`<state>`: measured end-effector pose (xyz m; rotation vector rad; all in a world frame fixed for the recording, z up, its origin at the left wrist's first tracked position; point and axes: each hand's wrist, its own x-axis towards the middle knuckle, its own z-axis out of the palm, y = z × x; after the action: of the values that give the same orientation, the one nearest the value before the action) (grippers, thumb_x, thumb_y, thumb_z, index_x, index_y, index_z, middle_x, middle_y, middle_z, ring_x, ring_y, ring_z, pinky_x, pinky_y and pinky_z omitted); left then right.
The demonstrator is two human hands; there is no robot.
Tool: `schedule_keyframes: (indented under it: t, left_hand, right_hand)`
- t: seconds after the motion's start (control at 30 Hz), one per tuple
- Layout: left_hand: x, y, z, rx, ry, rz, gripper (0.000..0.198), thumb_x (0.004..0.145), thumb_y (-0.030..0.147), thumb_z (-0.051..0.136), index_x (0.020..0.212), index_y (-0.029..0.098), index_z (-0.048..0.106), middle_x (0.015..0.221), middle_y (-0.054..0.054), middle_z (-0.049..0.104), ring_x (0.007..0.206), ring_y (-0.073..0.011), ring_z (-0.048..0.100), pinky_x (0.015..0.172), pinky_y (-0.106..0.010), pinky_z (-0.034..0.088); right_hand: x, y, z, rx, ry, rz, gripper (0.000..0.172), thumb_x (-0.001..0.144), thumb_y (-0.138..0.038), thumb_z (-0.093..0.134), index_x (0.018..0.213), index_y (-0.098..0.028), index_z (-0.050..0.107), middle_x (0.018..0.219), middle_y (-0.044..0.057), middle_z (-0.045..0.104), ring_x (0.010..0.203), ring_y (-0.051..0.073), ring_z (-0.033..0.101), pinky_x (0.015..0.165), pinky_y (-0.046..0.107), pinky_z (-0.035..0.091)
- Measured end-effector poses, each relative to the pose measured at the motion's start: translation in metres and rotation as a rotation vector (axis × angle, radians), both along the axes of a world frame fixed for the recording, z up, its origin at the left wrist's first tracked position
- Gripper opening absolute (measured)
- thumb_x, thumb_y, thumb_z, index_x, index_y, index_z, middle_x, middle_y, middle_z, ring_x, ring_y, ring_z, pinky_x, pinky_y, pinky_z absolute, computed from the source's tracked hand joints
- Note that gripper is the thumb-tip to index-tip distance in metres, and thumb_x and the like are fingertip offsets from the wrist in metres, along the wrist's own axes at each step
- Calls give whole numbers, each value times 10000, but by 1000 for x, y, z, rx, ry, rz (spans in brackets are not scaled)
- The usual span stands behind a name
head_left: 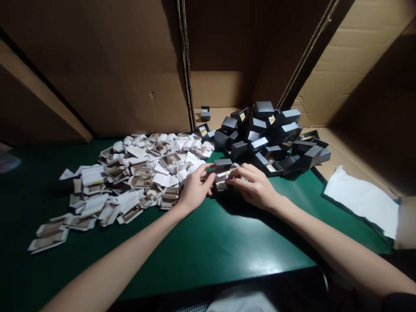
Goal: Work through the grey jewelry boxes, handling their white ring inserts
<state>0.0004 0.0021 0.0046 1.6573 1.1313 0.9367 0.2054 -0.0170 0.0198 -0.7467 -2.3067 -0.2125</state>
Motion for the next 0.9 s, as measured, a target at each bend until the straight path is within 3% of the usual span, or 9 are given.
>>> schedule_keyframes:
  t: [0.27,0.5,0.67,0.77,0.9]
  left_hand:
    - [1,0,0,-26,-13,-8,361,868,343,521,1184,170,527,673,22,561,452,-69,487,455,-173,421]
    - [2,-1,5,-66,-84,-38,349,855,354,545,1164,194,518,845,-22,624,499,-67,501,442,-165,403]
    - [2,0,1,-45,-106,-70,370,815,301,596,1152,189,490,970,-57,631,814,-154,625,646,-219,504]
    - [2,0,3,-39,-114,-82,369,786,239,595,1132,175,484,977,-59,635,855,-161,630,722,-249,514]
    - [2,-1,9,-60,-159,-192,371,724,175,606,1076,163,490,1003,-60,637,896,-176,643,794,-280,522]
  right_hand:
    - [-1,4,-9,-81,-96,2,364,853,-8,397,1053,-191,639,1149,91,636,901,201,552,744,360,515]
    - [-3,0,-8,-182,-88,-40,375,835,-3,430,1080,-203,632,1249,113,571,1033,213,591,778,341,538]
    - [-4,-1,-7,-206,-116,-29,363,844,-8,441,1073,-218,630,1256,93,567,977,196,617,737,310,542]
    - [-3,-1,-7,-198,-147,-21,373,840,-7,452,1095,-219,624,1246,95,570,1001,204,607,752,318,538]
    - [-3,-2,-7,-167,-157,33,317,856,-40,468,1056,-218,637,1232,96,582,1030,203,604,787,319,535]
